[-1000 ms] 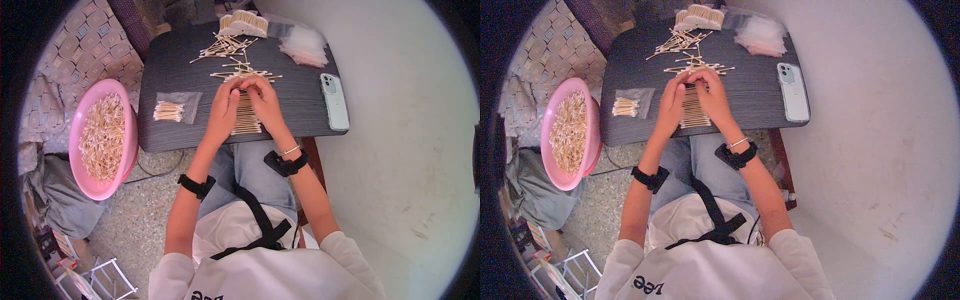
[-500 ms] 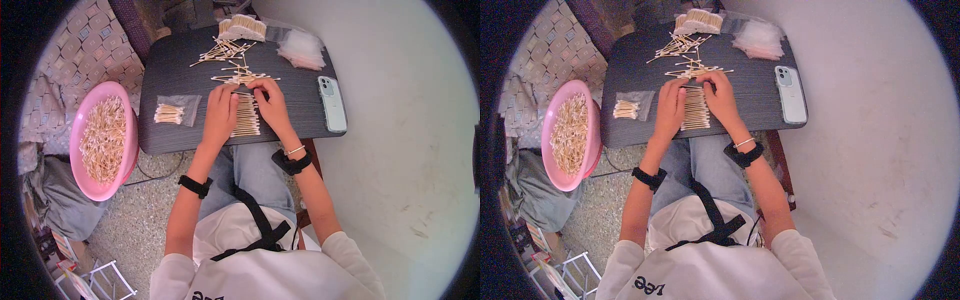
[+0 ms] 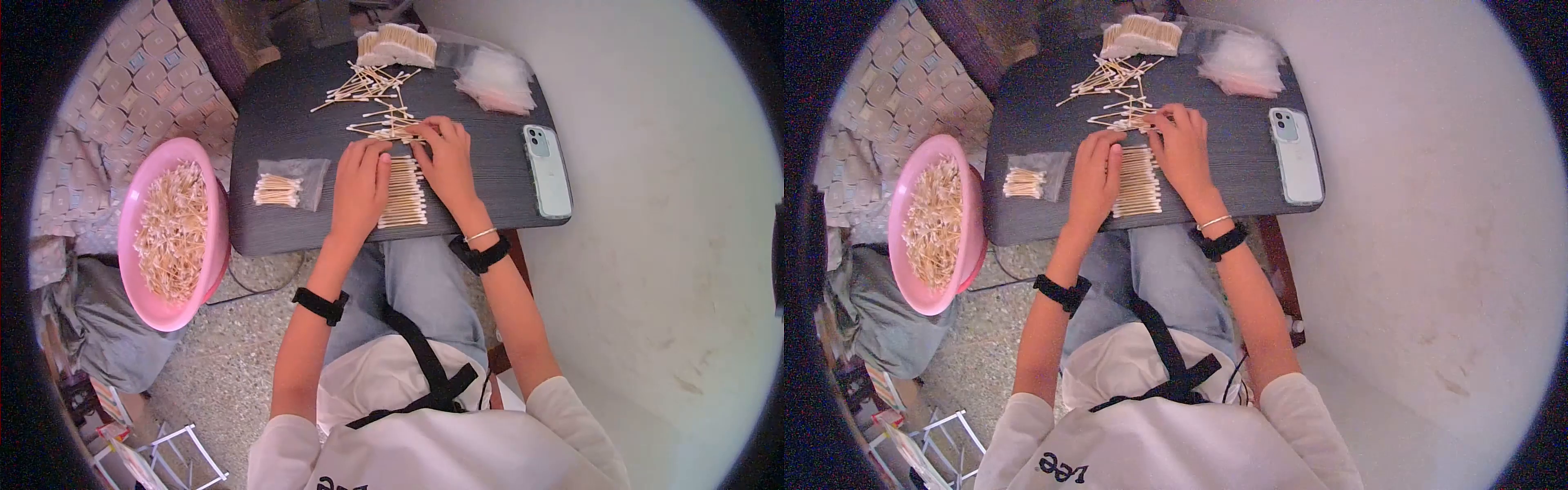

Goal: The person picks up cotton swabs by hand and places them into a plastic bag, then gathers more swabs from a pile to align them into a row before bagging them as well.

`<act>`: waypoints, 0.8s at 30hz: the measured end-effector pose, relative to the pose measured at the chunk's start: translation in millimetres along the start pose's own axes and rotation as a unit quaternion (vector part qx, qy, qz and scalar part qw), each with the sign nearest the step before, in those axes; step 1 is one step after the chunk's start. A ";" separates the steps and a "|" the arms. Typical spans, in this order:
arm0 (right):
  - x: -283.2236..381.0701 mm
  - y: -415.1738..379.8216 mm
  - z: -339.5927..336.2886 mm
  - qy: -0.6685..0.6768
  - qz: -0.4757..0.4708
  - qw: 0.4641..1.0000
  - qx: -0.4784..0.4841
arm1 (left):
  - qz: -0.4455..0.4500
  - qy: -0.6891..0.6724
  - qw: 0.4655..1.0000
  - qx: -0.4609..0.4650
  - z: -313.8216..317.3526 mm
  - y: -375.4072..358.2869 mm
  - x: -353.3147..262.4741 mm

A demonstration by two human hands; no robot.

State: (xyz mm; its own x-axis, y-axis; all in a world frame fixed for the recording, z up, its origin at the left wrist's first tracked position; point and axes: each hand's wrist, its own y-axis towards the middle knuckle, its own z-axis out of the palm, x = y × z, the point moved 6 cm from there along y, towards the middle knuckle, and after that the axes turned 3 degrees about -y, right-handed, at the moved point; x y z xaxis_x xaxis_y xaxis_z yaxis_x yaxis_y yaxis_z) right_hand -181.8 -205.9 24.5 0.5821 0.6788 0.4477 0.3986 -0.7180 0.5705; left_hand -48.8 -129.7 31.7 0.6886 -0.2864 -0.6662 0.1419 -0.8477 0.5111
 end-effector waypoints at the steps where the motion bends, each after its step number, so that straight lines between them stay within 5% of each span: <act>1: -0.4 0.3 1.4 -0.008 0.004 1.000 0.002 | 0.001 -0.003 1.000 0.003 0.0 1.6 2.0; 12: -22.1 10.5 4.5 -0.060 0.082 0.994 -0.037 | 0.033 0.130 0.988 0.081 20.9 19.1 23.9; 15: -18.1 8.3 -4.8 -0.138 0.061 0.981 -0.118 | 0.029 0.141 0.986 0.087 22.4 17.4 22.6; 24: -23.9 1.6 -6.5 -0.089 0.122 0.985 -0.080 | 0.026 0.127 0.988 0.086 20.2 15.0 20.4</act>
State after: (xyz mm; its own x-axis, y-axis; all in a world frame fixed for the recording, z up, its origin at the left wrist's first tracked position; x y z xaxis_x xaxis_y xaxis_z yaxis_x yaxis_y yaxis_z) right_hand -199.6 -222.2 19.2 0.7676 0.4412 0.4649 0.1228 -0.8132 0.5689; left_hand -47.1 -157.3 14.8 0.8507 -0.2298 -0.4727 -0.0071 -0.9043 0.4269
